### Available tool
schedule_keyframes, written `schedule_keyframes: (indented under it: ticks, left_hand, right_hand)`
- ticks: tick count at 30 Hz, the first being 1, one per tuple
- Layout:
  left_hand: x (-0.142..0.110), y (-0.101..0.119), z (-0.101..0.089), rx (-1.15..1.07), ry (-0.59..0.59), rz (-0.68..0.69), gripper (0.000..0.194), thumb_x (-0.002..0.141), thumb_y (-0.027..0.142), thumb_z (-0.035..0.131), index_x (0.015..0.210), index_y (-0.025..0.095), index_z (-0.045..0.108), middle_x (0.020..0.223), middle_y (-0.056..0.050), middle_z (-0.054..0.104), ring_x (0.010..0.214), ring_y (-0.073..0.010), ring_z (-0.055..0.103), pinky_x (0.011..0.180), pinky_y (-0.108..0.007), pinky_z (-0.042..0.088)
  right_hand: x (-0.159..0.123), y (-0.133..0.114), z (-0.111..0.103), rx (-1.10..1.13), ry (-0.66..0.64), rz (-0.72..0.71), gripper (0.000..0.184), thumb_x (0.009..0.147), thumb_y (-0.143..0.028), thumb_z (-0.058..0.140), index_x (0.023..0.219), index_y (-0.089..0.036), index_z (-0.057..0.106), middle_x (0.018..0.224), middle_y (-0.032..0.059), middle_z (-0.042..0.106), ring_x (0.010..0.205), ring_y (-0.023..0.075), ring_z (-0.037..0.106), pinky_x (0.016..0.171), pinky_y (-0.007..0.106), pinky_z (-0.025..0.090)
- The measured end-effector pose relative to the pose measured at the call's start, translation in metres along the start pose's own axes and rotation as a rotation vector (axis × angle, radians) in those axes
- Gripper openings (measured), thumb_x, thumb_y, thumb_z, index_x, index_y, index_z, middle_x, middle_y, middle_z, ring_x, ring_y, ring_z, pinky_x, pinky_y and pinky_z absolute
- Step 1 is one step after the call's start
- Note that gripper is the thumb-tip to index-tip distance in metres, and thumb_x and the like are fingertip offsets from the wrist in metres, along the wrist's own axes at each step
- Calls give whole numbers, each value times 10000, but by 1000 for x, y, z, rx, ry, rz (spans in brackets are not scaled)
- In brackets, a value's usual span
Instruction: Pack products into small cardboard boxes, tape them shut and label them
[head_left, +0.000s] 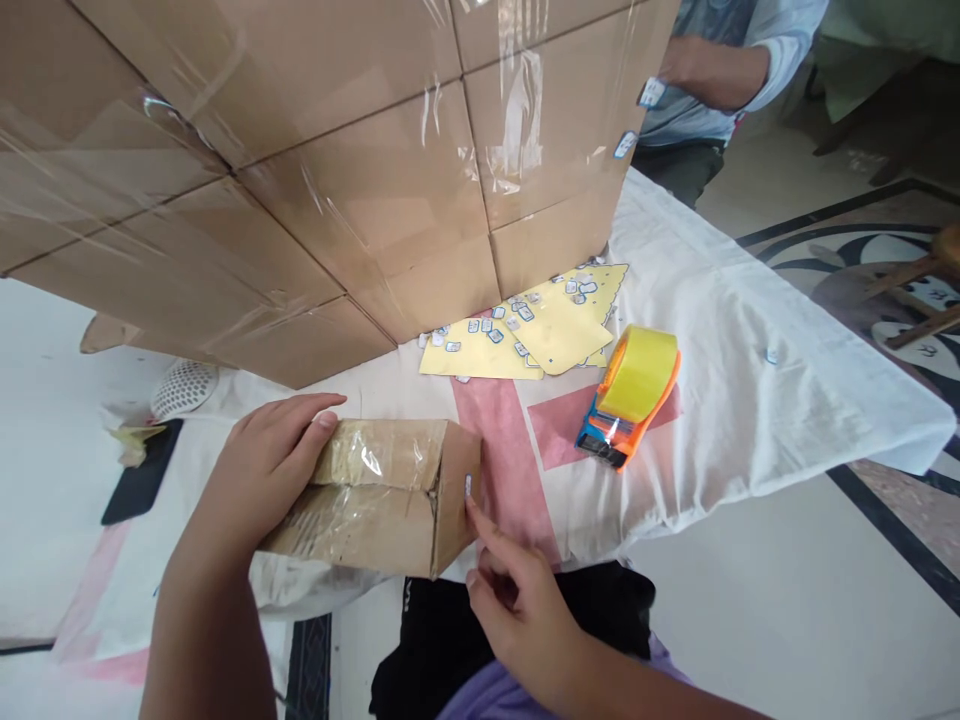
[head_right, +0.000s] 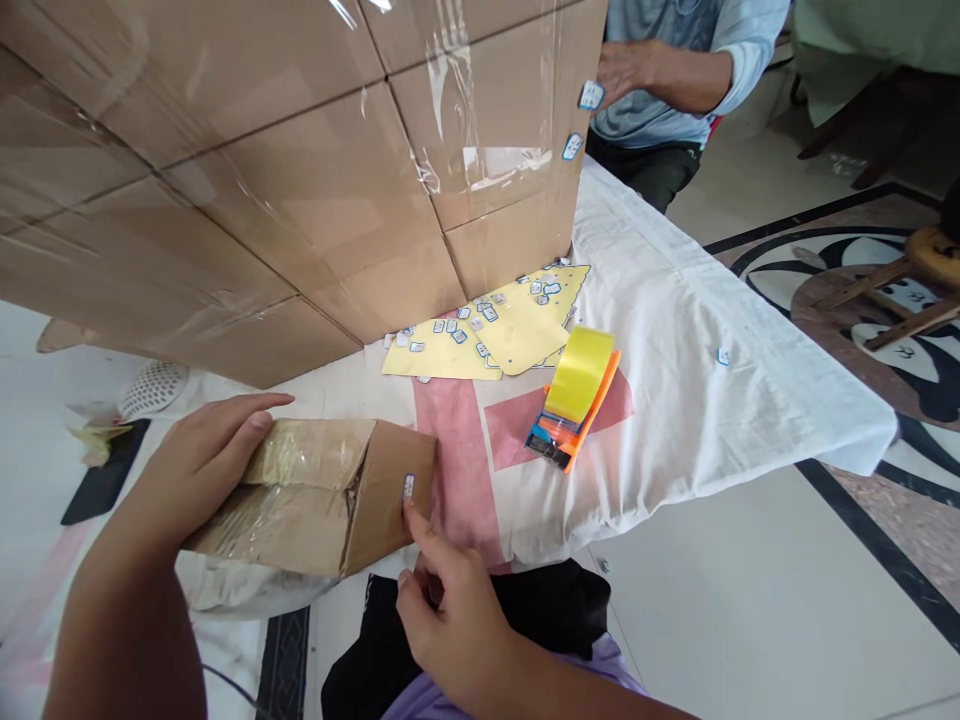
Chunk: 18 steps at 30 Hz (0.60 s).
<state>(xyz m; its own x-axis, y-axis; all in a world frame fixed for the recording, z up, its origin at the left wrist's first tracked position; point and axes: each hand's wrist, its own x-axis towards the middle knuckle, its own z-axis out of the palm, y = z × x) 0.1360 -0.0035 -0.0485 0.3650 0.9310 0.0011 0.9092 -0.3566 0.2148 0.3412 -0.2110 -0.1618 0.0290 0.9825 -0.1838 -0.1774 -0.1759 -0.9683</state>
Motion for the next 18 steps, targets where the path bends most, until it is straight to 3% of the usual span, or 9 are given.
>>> schedule_keyframes:
  ticks: [5, 8, 11, 15, 18]
  left_hand:
    - [-1, 1, -1, -3, 2, -8, 504, 1025, 540, 297, 1251, 268, 656, 1317, -54, 679, 1277, -269, 562, 1143, -483, 367]
    - [-2, 3, -2, -12, -4, -22, 504, 1025, 541, 300, 1254, 268, 656, 1324, -51, 674, 1279, -265, 558, 1142, -478, 366]
    - [-3, 5, -3, -40, -19, -50, 497, 1020, 544, 317, 1266, 271, 651, 1341, -48, 663, 1284, -263, 550, 1145, -474, 364]
    - [-4, 6, -3, -64, -9, -69, 492, 1008, 554, 338, 1267, 276, 651, 1351, -52, 658, 1287, -270, 545, 1145, -471, 368]
    - [-5, 6, -3, -77, -9, -80, 498, 1007, 570, 335, 1277, 287, 643, 1361, -49, 653, 1294, -276, 543, 1145, -471, 370]
  right_hand:
    - [0, 4, -3, 24, -17, -7, 628, 918, -192, 551, 1542, -226, 491, 688, -67, 434, 609, 107, 405, 609, 251, 396]
    - [1, 4, -8, 96, 36, -47, 478, 870, -199, 624, 1348, -181, 638, 661, -77, 408, 601, 104, 391, 605, 254, 365]
    - [5, -5, -16, 398, 56, 77, 237, 826, -215, 679, 1060, -181, 698, 602, -94, 366, 546, 86, 311, 555, 248, 286]
    - [14, -21, -25, 913, 12, 299, 188, 768, -245, 720, 945, -186, 695, 518, -112, 299, 487, 76, 192, 491, 243, 203]
    - [18, -23, -27, 963, 11, 295, 199, 758, -237, 739, 946, -174, 722, 512, -107, 310, 492, 73, 204, 498, 241, 202]
